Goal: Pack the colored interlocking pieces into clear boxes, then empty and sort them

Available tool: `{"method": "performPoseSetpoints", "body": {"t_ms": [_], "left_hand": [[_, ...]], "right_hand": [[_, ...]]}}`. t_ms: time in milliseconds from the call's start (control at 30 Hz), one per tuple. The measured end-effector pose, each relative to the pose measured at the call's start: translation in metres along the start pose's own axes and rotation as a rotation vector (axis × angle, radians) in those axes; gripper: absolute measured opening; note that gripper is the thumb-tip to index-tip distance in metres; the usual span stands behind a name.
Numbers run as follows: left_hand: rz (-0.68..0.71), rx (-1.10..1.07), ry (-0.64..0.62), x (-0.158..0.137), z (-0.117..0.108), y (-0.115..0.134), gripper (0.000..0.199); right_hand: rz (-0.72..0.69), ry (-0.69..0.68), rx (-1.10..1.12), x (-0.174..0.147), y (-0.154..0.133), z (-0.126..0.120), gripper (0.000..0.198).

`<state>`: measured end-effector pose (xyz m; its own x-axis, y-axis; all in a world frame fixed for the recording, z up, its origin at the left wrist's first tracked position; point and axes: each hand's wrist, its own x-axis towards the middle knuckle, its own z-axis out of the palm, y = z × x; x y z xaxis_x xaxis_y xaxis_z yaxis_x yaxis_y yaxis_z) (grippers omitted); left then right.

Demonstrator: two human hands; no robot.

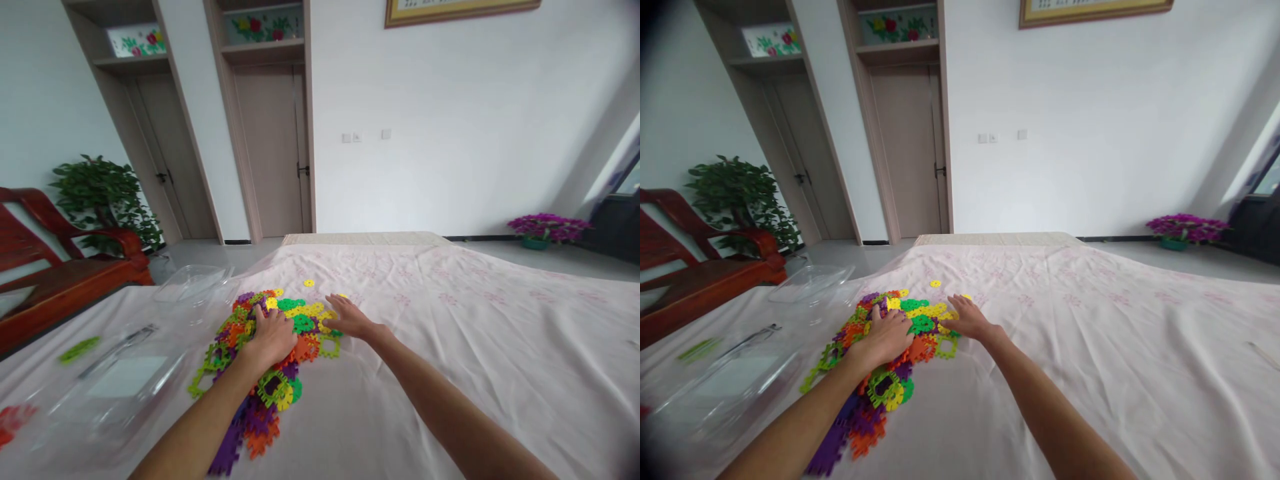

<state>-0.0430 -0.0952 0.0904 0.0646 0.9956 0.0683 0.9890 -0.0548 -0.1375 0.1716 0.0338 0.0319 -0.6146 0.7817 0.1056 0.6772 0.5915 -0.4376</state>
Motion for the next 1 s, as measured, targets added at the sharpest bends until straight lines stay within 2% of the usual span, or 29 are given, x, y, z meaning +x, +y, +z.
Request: {"method": "performPoseSetpoints", "body": {"t_ms": [100, 200, 300, 433, 567, 800, 1000], "left_hand": [[0.009, -0.023, 0.093, -0.012, 0.008, -0.001, 0.034], [-0.011, -0.046, 0.186, -0.017, 0.018, -0.002, 0.032], [-0.043, -0.059, 0.226, -0.017, 0.026, 0.0, 0.029], [-0.062, -0.119, 0.235, -0.014, 0.033, 0.005, 0.027], [-0.106, -0.191, 0.205, -0.011, 0.037, 0.007, 0.028], [-0.15, -0.25, 0.19, -0.009, 0.037, 0.01, 0.027], [-0.166, -0.307, 0.168, -0.008, 0.034, 0.011, 0.027]], "right_hand": [[0.007, -0.065, -0.053, 0.023, -0.026, 0.009, 0.068], [0.083, -0.012, -0.163, 0.033, -0.048, 0.018, 0.054], [0.167, 0.041, -0.21, 0.037, -0.066, 0.022, 0.057], [0.304, -0.012, -0.117, 0.045, -0.082, 0.02, 0.066], [0.39, -0.05, -0.027, 0.056, -0.088, 0.023, 0.059], [0.367, -0.066, 0.037, 0.067, -0.095, 0.034, 0.033], [0.377, -0.058, 0.227, 0.059, -0.091, 0.025, 0.023]]}}
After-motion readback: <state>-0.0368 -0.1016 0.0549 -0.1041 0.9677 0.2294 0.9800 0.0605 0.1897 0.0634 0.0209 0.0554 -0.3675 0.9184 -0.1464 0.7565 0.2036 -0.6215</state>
